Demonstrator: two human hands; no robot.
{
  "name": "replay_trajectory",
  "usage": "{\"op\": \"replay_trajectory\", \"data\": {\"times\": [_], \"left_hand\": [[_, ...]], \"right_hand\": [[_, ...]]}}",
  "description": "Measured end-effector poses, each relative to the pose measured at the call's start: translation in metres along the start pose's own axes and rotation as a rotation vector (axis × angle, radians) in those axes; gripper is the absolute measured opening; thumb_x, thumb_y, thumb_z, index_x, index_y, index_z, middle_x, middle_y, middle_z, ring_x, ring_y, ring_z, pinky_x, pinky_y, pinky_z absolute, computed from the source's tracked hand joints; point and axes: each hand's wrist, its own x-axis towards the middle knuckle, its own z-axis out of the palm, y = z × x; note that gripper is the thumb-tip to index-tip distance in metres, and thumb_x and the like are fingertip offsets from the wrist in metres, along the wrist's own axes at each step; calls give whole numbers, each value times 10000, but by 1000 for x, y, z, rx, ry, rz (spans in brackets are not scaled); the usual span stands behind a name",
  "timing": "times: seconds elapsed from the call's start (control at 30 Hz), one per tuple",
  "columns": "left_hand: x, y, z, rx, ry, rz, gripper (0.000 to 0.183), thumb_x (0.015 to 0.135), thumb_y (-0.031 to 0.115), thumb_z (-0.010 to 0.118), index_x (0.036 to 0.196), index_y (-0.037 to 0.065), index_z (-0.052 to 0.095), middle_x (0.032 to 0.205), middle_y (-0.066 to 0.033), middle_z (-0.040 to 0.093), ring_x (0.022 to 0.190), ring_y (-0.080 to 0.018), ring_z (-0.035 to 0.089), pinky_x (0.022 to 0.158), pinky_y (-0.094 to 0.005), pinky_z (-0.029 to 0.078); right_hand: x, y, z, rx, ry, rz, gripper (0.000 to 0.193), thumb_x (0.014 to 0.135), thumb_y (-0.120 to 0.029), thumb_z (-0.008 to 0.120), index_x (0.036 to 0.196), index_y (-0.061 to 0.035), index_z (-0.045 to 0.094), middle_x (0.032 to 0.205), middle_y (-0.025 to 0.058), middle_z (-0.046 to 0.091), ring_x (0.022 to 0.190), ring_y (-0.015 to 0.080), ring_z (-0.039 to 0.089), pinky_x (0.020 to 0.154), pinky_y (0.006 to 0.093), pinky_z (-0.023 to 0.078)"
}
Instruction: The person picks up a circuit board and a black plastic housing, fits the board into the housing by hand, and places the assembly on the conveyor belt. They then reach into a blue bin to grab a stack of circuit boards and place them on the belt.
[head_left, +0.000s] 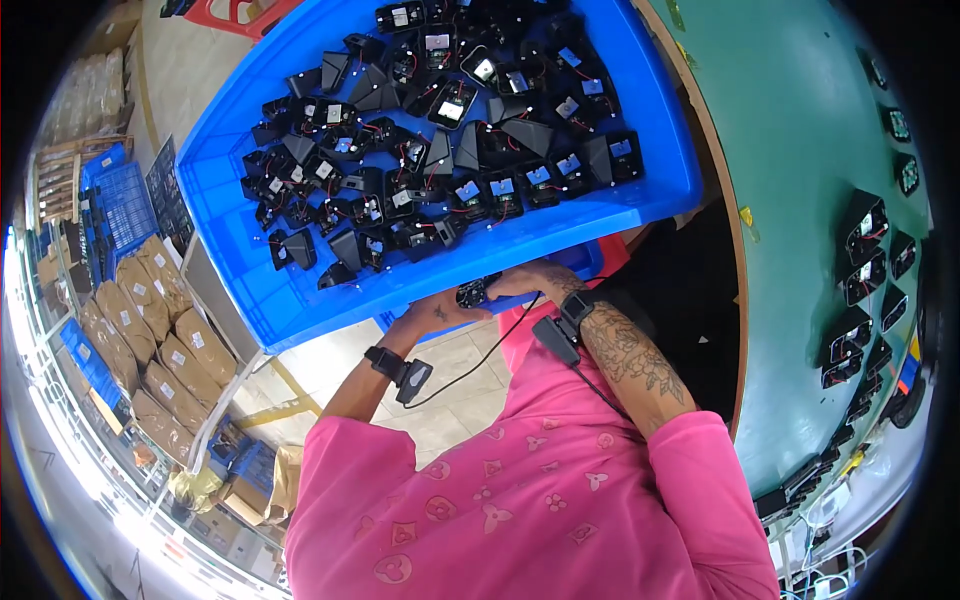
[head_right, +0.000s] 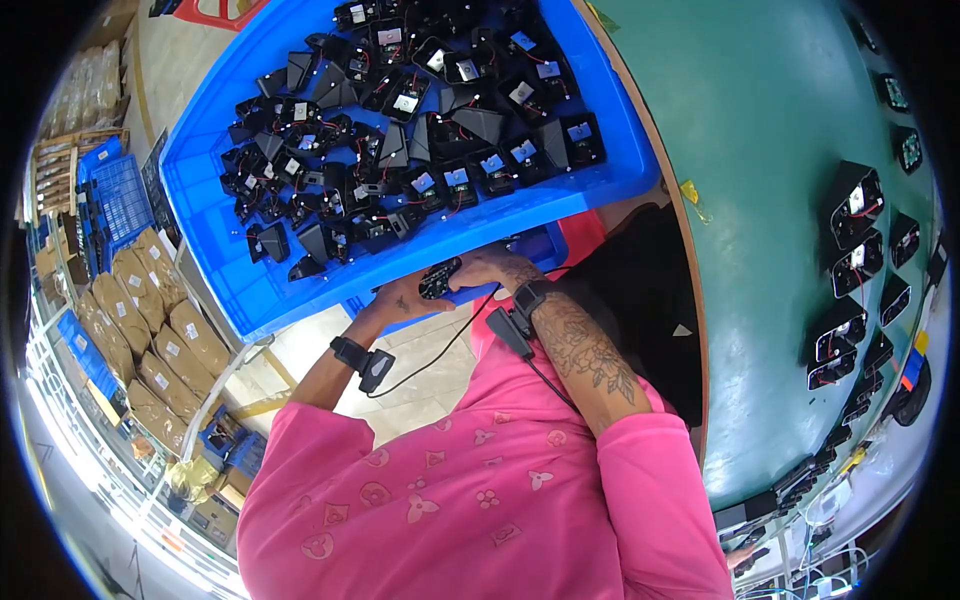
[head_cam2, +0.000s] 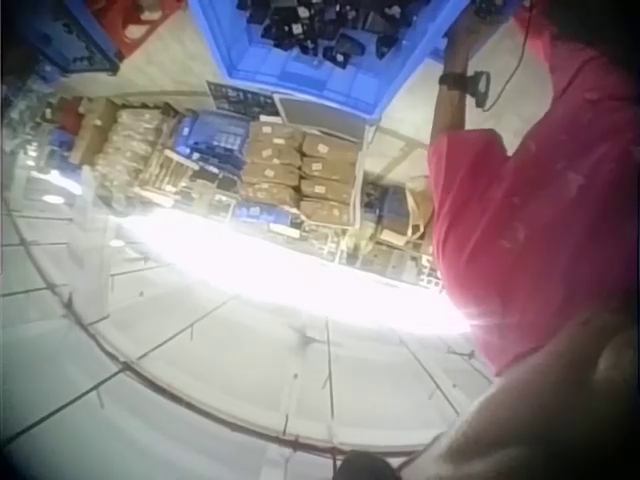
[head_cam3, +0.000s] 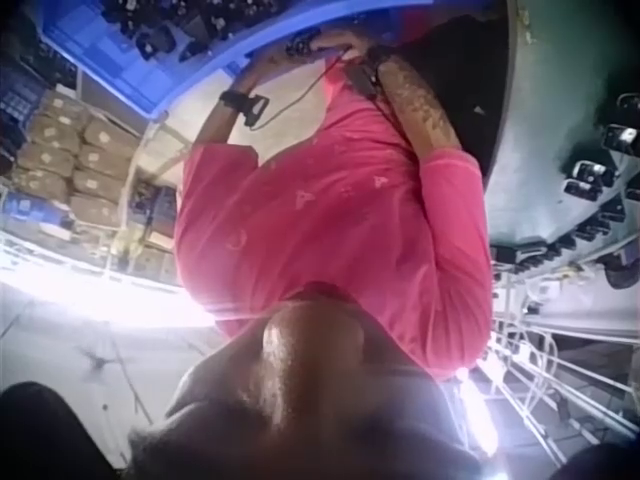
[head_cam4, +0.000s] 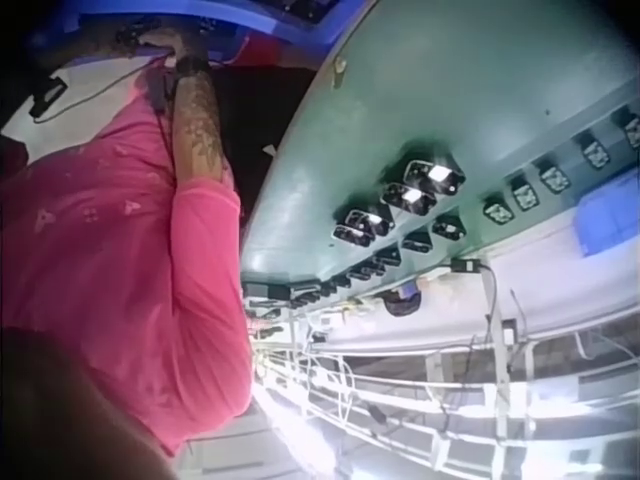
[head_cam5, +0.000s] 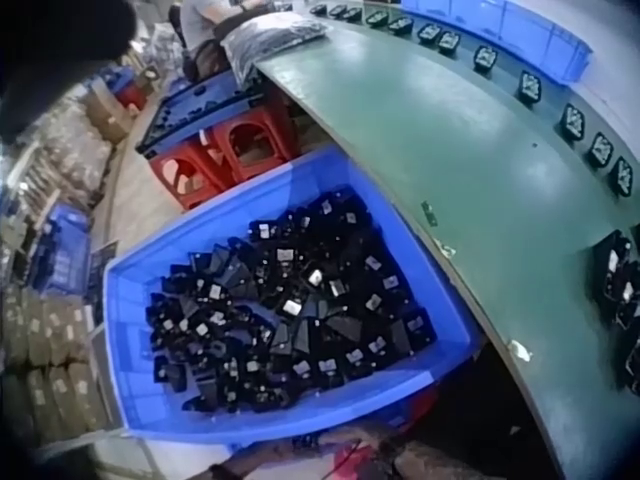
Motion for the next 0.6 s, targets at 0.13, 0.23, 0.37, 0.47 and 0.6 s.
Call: {"op": "replay_trajectory", "data": {"times": [0.13,0.23,0.37,0.47,0.6], "left_hand": [[-5,-5,3,253,19,-25,1009,650,548,865,1448,69,474,1422,-221,517,1324,-372,483,1097,-443,379],[-6,0,0,210,17,-48,992,643,537,870,1427,56,496,1409,-221,527,1319,-368,489,1100,-442,376],[-14,7,-5,92,22,-114,897,649,466,883,1369,40,557,1349,-199,584,1291,-332,524,1097,-415,380],[-30,-13,-7,115,82,-85,839,650,403,894,1339,38,584,1307,-178,618,1252,-305,559,1083,-395,395],[-26,-20,-10,64,141,-101,762,702,365,872,1328,41,584,1311,-182,617,1220,-308,583,1056,-393,425]], "right_hand": [[10,4,12,-38,71,57,814,600,-479,787,1249,-15,625,1274,222,623,1154,361,605,995,407,486],[7,5,14,-125,113,26,827,610,-525,793,1257,-38,625,1263,204,633,1123,351,615,960,410,490],[3,0,13,-223,69,-111,796,628,-481,807,1273,-55,613,1247,197,642,1091,333,631,931,414,495],[1,-2,21,-30,-33,-200,819,596,-434,842,1265,-18,615,1249,221,634,1125,364,620,1006,405,482],[-13,-15,11,68,63,-199,788,602,-388,851,1258,-20,616,1247,222,631,1133,362,614,1004,401,481]]}}
